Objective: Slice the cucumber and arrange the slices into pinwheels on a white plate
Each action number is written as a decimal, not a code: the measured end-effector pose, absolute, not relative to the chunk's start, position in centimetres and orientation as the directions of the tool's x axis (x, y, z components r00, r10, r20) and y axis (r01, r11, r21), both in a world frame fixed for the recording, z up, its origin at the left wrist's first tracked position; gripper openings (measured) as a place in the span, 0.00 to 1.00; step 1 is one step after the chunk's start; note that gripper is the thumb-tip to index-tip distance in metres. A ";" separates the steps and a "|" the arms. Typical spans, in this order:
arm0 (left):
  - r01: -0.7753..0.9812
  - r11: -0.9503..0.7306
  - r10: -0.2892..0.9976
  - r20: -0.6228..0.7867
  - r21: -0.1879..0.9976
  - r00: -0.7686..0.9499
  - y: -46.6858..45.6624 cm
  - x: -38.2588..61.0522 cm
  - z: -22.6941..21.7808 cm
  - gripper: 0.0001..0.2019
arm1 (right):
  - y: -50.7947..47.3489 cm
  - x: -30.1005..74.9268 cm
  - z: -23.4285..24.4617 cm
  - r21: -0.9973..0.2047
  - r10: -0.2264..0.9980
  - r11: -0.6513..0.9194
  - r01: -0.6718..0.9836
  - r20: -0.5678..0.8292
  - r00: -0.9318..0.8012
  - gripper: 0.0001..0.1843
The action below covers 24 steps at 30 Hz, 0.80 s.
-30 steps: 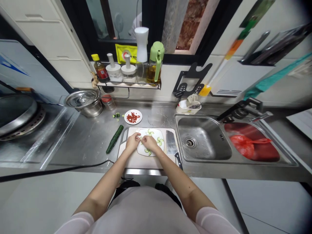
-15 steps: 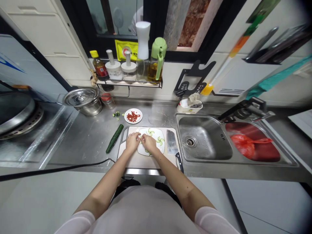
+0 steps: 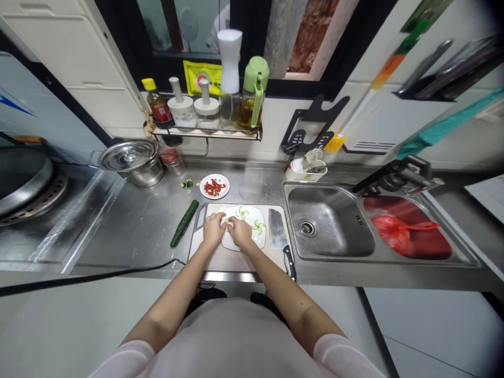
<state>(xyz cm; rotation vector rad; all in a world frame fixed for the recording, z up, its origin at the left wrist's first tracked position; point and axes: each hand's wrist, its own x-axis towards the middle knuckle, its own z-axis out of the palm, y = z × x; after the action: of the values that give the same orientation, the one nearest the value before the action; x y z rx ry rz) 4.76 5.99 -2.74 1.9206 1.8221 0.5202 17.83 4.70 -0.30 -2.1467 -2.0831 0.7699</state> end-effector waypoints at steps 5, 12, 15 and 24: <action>0.840 -0.026 0.998 -0.034 0.542 0.053 6.1 4.7 -2.6 0.16 | 4.7 17.8 -0.3 -0.395 0.956 -0.091 0.914 -0.292 -0.032 0.17; 0.840 -0.033 0.998 -0.029 0.541 0.058 6.2 4.7 -2.3 0.16 | 4.8 17.8 -0.1 -0.394 0.942 -0.110 0.913 -0.335 -0.031 0.18; 0.840 -0.040 0.998 -0.022 0.542 0.061 6.2 4.7 -2.3 0.15 | 4.8 17.7 -0.1 -0.393 0.942 -0.113 0.913 -0.336 -0.028 0.18; 0.848 -0.038 0.998 -0.023 0.529 0.059 6.1 4.9 -2.0 0.15 | 4.8 17.6 -0.4 -0.381 0.945 -0.104 0.919 -0.325 -0.028 0.18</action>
<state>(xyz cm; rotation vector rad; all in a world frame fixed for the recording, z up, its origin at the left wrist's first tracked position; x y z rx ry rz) 4.85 6.13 -2.01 1.9411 1.8420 0.5035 17.62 4.81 -0.41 -2.1537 -2.0672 0.7966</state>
